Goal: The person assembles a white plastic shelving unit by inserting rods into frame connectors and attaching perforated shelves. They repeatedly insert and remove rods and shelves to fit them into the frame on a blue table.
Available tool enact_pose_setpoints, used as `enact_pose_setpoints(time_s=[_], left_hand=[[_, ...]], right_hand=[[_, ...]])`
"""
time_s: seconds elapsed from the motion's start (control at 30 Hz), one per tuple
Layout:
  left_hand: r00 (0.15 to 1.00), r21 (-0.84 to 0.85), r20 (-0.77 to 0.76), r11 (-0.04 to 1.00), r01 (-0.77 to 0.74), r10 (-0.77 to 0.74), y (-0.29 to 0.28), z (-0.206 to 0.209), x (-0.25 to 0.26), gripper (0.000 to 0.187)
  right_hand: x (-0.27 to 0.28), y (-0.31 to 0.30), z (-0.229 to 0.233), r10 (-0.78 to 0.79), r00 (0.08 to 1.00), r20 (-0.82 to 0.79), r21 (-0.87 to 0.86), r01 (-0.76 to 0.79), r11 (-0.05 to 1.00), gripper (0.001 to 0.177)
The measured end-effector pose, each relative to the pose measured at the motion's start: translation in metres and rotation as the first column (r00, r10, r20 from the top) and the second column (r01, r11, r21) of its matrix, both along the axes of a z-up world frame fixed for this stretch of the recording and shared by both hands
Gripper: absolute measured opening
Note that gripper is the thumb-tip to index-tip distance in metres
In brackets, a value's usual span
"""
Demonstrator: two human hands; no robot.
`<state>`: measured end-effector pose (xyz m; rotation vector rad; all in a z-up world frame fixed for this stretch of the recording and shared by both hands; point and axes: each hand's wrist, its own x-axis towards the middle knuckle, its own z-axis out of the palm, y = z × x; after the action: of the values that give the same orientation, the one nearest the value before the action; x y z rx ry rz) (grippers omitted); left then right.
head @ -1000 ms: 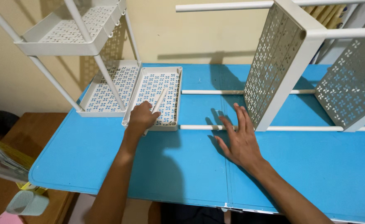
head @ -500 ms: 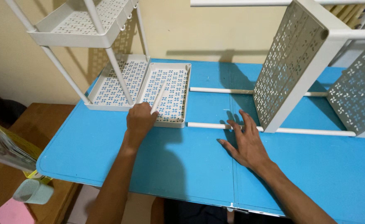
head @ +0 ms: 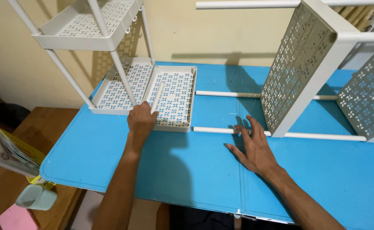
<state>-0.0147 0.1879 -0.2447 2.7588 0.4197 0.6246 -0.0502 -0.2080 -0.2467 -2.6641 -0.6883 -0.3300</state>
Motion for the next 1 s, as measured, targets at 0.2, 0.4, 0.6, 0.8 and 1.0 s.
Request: enact_pose_setpoints(time_s=[0.2, 0.4, 0.6, 0.8, 1.0], left_hand=[[0.997, 0.057, 0.071, 0.998, -0.029, 0.025, -0.008, 0.0, 0.007, 0.034], [0.992, 0.132, 0.065, 0.984, -0.12, 0.112, -0.015, 0.003, 0.023, 0.032], [0.992, 0.17, 0.08, 0.979, -0.113, 0.101, -0.012, -0.002, 0.024, 0.035], [0.989, 0.319, 0.089, 0.937, -0.141, 0.119, -0.005, -0.017, 0.031, 0.024], [0.971, 0.373, 0.217, 0.911, -0.174, 0.097, -0.013, -0.022, 0.028, 0.022]], right_hand=[[-0.001, 0.0, 0.003, -0.012, 1.0, -0.019, -0.016, 0.012, 1.0, 0.067], [-0.003, 0.001, 0.006, -0.028, 0.995, -0.091, -0.011, 0.028, 1.0, 0.065], [-0.003, 0.002, 0.008, -0.019, 0.998, -0.068, 0.019, 0.02, 1.0, 0.066], [-0.004, 0.003, 0.008, -0.029, 0.996, -0.086, -0.002, 0.029, 1.0, 0.065], [-0.006, 0.001, 0.006, 0.011, 1.0, -0.019, 0.056, -0.01, 0.998, 0.062]])
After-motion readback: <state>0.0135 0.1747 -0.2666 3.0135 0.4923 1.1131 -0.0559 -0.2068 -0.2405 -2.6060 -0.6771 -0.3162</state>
